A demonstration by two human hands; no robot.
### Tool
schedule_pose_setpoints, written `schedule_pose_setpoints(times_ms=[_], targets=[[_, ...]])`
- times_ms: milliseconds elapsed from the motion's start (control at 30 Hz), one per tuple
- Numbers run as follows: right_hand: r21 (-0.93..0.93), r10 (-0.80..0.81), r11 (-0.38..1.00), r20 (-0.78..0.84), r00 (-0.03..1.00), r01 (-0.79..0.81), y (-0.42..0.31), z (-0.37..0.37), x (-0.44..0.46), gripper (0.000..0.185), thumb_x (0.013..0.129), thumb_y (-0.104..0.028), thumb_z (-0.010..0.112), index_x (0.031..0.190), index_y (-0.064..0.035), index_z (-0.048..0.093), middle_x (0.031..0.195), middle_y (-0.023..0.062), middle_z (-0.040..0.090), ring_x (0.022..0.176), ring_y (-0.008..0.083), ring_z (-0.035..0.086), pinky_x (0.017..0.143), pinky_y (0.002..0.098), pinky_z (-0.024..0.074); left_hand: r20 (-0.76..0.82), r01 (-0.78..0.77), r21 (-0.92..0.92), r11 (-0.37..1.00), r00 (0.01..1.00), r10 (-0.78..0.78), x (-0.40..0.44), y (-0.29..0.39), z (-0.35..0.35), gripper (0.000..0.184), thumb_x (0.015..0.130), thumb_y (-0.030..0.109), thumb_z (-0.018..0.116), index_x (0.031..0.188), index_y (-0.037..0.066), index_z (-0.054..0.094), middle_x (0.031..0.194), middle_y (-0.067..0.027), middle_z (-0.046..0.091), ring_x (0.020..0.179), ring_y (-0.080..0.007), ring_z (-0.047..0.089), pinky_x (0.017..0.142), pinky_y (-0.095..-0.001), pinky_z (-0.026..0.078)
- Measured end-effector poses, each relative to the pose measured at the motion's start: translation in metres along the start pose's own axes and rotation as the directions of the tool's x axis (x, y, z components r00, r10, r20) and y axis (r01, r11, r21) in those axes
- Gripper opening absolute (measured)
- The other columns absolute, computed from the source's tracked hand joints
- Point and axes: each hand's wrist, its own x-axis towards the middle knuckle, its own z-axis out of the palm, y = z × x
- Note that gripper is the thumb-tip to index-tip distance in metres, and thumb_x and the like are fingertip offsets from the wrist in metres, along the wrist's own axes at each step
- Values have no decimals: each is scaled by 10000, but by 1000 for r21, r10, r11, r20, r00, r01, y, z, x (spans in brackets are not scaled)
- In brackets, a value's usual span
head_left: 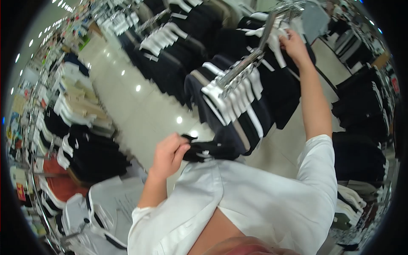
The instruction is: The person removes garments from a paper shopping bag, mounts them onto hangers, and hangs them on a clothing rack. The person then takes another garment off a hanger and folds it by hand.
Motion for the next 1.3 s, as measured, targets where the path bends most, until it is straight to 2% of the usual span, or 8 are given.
schedule_pose_setpoints(times_ms=[67, 167, 367, 500, 567, 867, 1033, 1300], targets=[[-491, -268, 853, -120, 956, 178, 23, 9, 14, 567, 1004, -370, 608, 1405, 30, 590, 1337, 301, 651, 1290, 447, 597, 1100, 474, 459, -17, 28, 27, 999, 999, -27, 2, -3, -3, 52, 901, 43, 723, 919, 21, 680, 761, -119, 537, 667, -302, 551, 606, -379, 440], [-568, -197, 809, -18, 980, 152, 44, -1, 36, 518, 1000, -391, 606, 1390, -52, 638, 1304, 238, 694, 1241, 412, 643, 1060, 469, 491, -28, 57, 7, 998, 998, -57, 3, -4, -8, 52, 921, 49, 714, 930, 9, 682, 779, -111, 565, 684, -277, 556, 621, -359, 440], [-381, -397, 885, -316, 862, 269, -35, 0, -90, 536, 966, -381, 731, 1387, -64, 635, 1283, 121, 713, 1205, 265, 671, 1045, 383, 496, -57, 46, -77, 996, 997, -51, 14, -16, -19, 84, 959, 69, 702, 939, -11, 688, 785, -88, 588, 690, -229, 545, 634, -331, 430], [257, -299, 930, 110, 948, 264, -93, 42, -220, 345, 909, -147, 787, 1221, -39, 689, 1193, 82, 697, 1024, 157, 649, 931, 326, 522, -62, 0, -82, 997, 998, -5, 29, -28, -25, 78, 944, 67, 725, 921, 1, 689, 773, -81, 551, 679, -225, 526, 612, -329, 421], [151, -333, 943, 499, 800, 298, -102, 75, -260, 458, 834, -140, 830, 1243, -25, 661, 1268, 113, 669, 1051, 222, 666, 908, 342, 540, -49, -29, -92, 995, 999, 25, 36, -35, -28, 94, 949, 74, 726, 918, -6, 687, 770, -80, 554, 673, -219, 516, 605, -325, 410], [81, -47, 997, 661, 749, -8, -77, 198, -301, 607, 855, -179, 848, 1384, -28, 589, 1236, 131, 712, 1147, 268, 672, 989, 370, 512, -44, -87, -145, 986, 996, 81, 50, -78, -75, 79, 946, 56, 718, 927, -14, 687, 758, -79, 547, 669, -222, 508, 610, -326, 413], [157, -13, 984, 545, 838, -87, -76, 244, -306, 235, 958, -178, 743, 1097, -12, 653, 1006, 112, 711, 949, 234, 677, 870, 344, 513, -29, 20, -158, 987, 999, -25, 40, -110, -114, 150, 1015, 107, 653, 925, -13, 661, 792, -59, 574, 718, -169, 531, 663, -286, 411], [173, 43, 980, 292, 956, -97, -110, 287, -291, 250, 991, -255, 708, 1040, -28, 615, 947, 66, 638, 937, 170, 588, 883, 304, 471, -3, 119, -26, 993, 993, -119, 33, -172, -158, 157, 939, 149, 756, 969, 11, 686, 844, -71, 652, 761, -189, 614, 689, -319, 473]])
